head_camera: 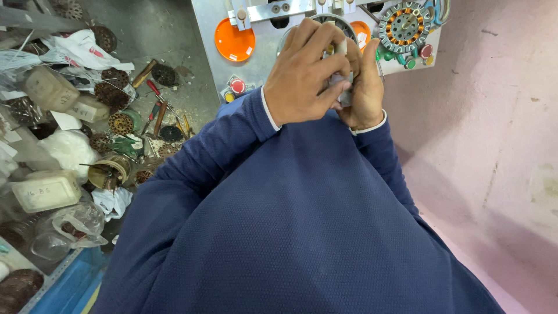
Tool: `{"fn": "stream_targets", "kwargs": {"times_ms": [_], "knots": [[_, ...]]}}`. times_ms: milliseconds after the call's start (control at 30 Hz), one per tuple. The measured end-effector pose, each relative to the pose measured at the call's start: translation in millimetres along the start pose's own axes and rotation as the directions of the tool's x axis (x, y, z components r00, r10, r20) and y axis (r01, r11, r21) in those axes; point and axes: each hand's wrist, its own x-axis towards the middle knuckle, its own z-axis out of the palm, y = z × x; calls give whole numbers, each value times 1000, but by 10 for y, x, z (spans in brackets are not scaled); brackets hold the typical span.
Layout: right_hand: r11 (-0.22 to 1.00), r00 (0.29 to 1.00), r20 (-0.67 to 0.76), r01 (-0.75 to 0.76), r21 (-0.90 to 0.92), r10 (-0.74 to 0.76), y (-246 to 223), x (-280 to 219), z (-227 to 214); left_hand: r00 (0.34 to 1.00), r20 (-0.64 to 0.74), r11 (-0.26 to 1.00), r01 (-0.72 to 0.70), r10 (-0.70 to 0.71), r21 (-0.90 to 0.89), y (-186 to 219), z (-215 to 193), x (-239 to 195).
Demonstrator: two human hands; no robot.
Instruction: The person assembles a stator by hand, inserting small components into the slots and wrapping them with tape before removing the completed unit from the machine.
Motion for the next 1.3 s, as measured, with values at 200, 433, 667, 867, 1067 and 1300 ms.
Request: {"fn": "stream_targets", "kwargs": {"times_ms": [200, 433, 667, 867, 1067, 1300], "knots": [[999, 1000, -12, -24, -26, 24, 48, 6, 2, 997, 72, 999, 31, -34, 42, -11, 7, 17], [999, 997, 65, 41, -8, -40, 96, 18, -203, 997, -10, 984, 79, -82, -161, -13, 21, 1], [914, 906, 132, 405, -4, -401, 48, 47, -202, 915, -120, 816, 278, -385, -506, -19, 9, 47], [832, 880, 78, 468, -297, -468, 2, -19, -183, 938, -72, 860, 279, -340, -427, -128, 34, -5], [512, 781, 159, 533, -673, -604, -15, -21, -173, 937, -65, 852, 282, -344, -442, -163, 25, -35], [527, 793, 168, 530, -664, -585, -35, -20, -180, 944, -46, 847, 269, -325, -459, -151, 26, -14]]}}
